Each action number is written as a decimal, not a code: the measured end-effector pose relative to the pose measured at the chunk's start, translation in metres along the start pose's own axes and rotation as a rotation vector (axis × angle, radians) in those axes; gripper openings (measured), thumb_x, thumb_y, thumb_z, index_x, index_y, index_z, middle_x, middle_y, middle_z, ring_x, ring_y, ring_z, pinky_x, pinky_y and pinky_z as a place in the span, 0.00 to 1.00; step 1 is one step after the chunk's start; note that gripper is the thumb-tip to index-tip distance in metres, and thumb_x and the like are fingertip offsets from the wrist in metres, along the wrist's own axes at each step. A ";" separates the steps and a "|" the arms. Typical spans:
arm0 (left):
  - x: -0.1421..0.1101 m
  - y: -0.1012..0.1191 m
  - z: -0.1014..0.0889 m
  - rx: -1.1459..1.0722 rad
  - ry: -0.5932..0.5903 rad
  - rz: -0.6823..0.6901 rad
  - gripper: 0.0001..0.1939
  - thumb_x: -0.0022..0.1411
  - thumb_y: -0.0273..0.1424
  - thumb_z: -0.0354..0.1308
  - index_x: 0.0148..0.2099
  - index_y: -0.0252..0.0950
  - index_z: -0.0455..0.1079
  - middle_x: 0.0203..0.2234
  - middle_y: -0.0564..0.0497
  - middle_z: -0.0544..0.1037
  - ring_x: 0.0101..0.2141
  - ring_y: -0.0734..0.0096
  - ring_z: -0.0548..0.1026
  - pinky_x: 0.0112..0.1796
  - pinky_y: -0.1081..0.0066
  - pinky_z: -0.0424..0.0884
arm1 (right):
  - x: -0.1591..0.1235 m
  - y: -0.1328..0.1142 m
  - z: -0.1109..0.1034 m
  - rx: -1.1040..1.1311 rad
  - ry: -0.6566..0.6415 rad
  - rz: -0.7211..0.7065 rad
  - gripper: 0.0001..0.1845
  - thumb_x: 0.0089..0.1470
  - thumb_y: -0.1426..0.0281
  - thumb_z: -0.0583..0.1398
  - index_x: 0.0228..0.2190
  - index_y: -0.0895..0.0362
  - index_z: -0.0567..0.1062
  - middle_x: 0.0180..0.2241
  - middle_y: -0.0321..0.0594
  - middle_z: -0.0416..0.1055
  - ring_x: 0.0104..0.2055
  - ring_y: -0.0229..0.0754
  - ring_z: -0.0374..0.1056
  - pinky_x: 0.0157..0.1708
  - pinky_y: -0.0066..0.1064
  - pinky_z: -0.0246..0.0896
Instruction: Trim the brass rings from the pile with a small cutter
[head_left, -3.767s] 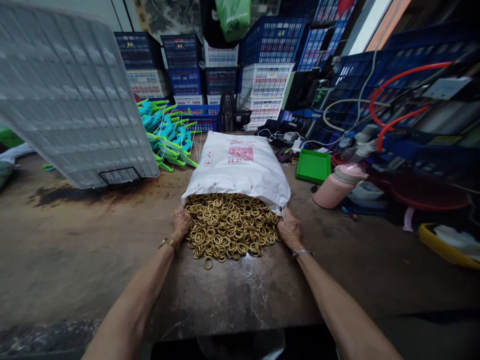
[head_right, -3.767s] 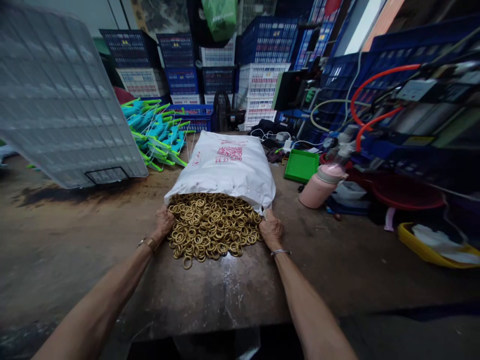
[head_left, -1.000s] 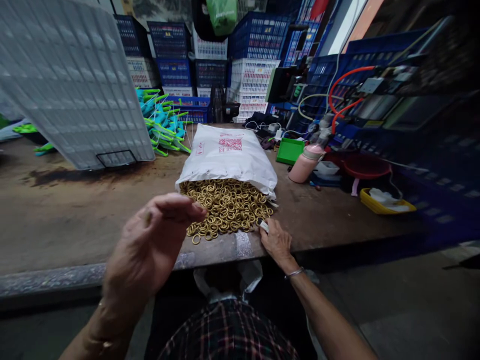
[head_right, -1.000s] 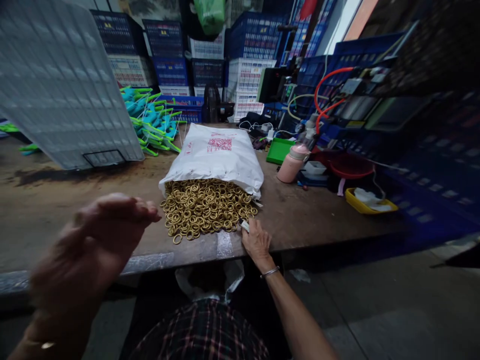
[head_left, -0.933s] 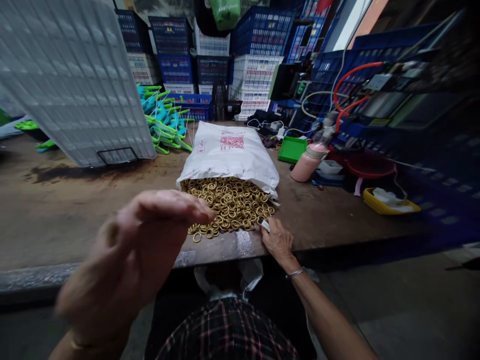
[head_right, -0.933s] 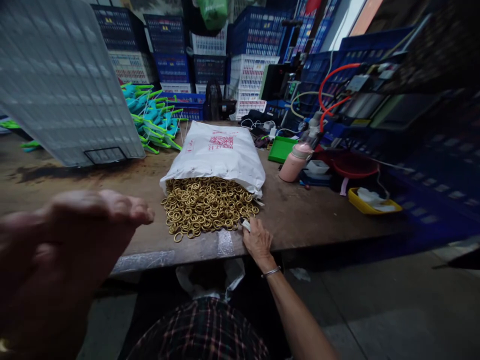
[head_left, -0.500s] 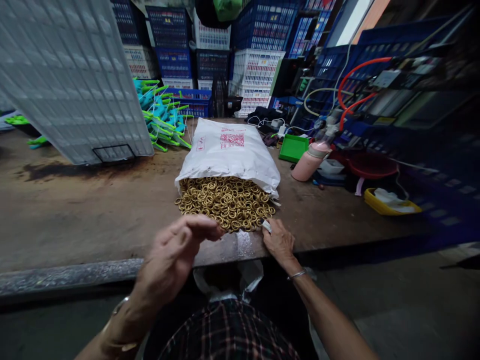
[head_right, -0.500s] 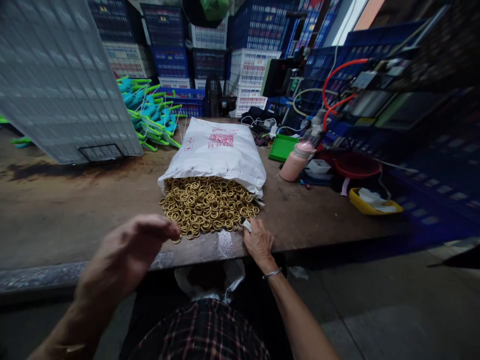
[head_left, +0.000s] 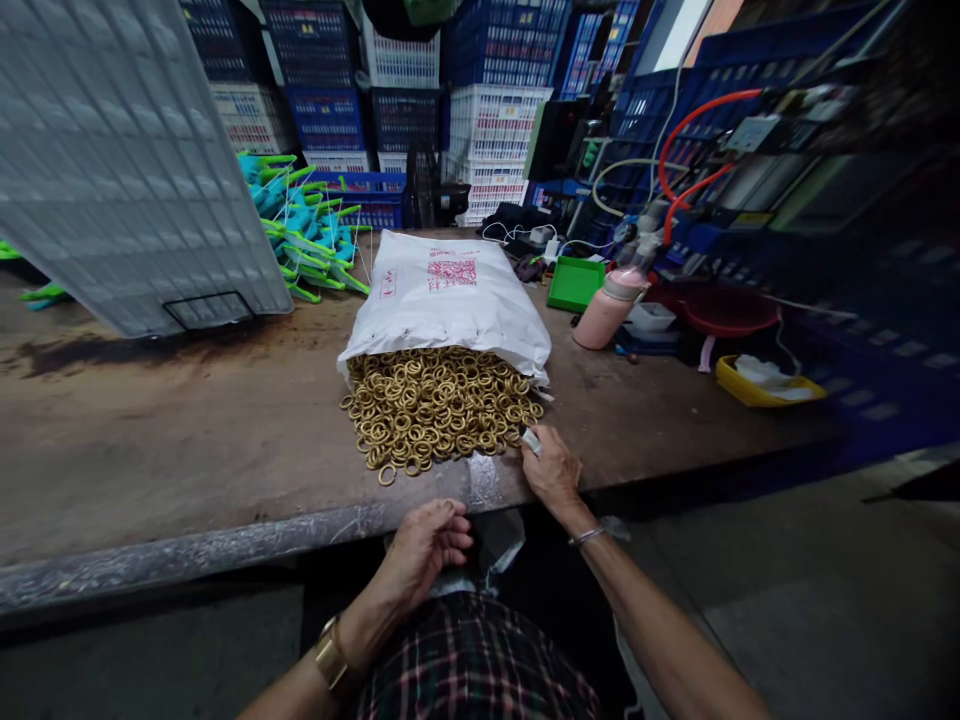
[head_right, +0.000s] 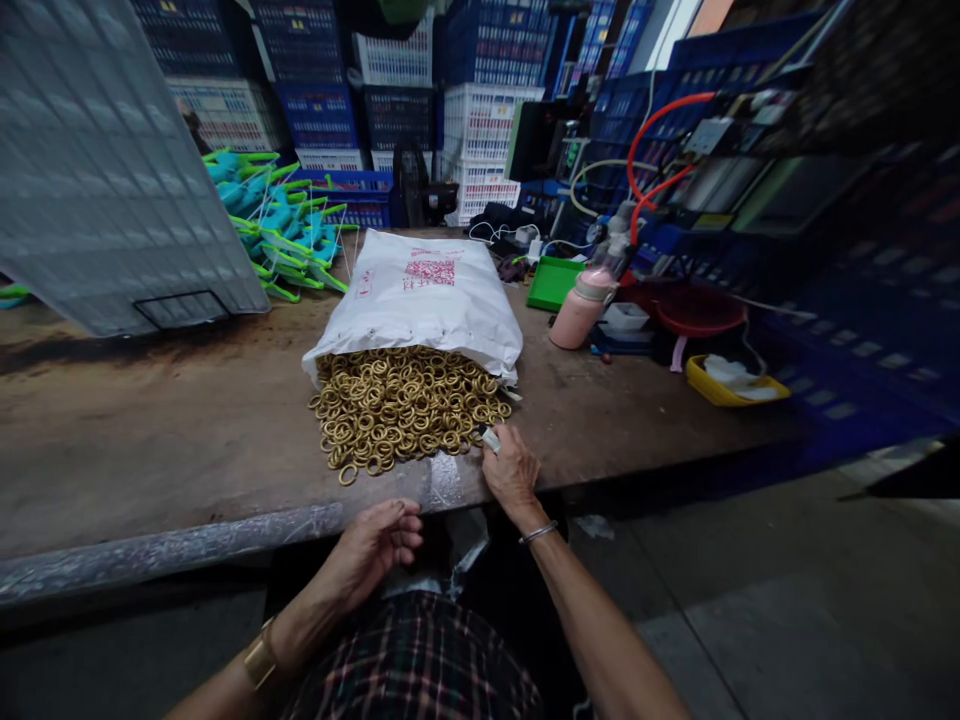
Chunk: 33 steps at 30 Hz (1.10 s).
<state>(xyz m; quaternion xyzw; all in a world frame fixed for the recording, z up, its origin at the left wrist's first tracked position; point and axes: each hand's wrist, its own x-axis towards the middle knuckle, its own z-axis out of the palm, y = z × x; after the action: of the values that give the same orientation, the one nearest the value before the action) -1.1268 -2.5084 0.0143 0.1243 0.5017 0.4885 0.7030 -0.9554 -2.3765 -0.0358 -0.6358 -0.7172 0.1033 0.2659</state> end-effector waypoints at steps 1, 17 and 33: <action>0.002 -0.001 0.001 0.029 0.020 0.023 0.20 0.47 0.40 0.62 0.38 0.31 0.66 0.24 0.51 0.72 0.21 0.77 0.70 0.20 0.78 0.63 | -0.003 -0.001 0.001 0.076 0.008 -0.039 0.07 0.49 0.73 0.52 0.31 0.57 0.69 0.32 0.40 0.67 0.31 0.39 0.62 0.29 0.27 0.50; -0.002 0.010 -0.008 0.307 0.144 0.226 0.19 0.50 0.45 0.58 0.34 0.33 0.65 0.19 0.56 0.68 0.17 0.81 0.64 0.19 0.79 0.59 | -0.057 -0.077 -0.001 0.679 -0.419 -0.137 0.08 0.53 0.66 0.51 0.29 0.56 0.66 0.22 0.32 0.63 0.24 0.34 0.58 0.25 0.24 0.53; -0.006 0.011 -0.012 0.384 -0.013 0.204 0.19 0.54 0.47 0.53 0.33 0.34 0.61 0.22 0.54 0.69 0.19 0.80 0.66 0.20 0.79 0.62 | -0.053 -0.086 -0.005 0.858 -0.617 -0.031 0.12 0.53 0.65 0.51 0.22 0.57 0.66 0.19 0.30 0.61 0.24 0.33 0.57 0.26 0.24 0.53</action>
<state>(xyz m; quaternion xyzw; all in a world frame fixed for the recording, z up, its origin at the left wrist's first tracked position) -1.1431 -2.5117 0.0195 0.3091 0.5658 0.4518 0.6166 -1.0239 -2.4435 -0.0033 -0.3992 -0.6646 0.5660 0.2803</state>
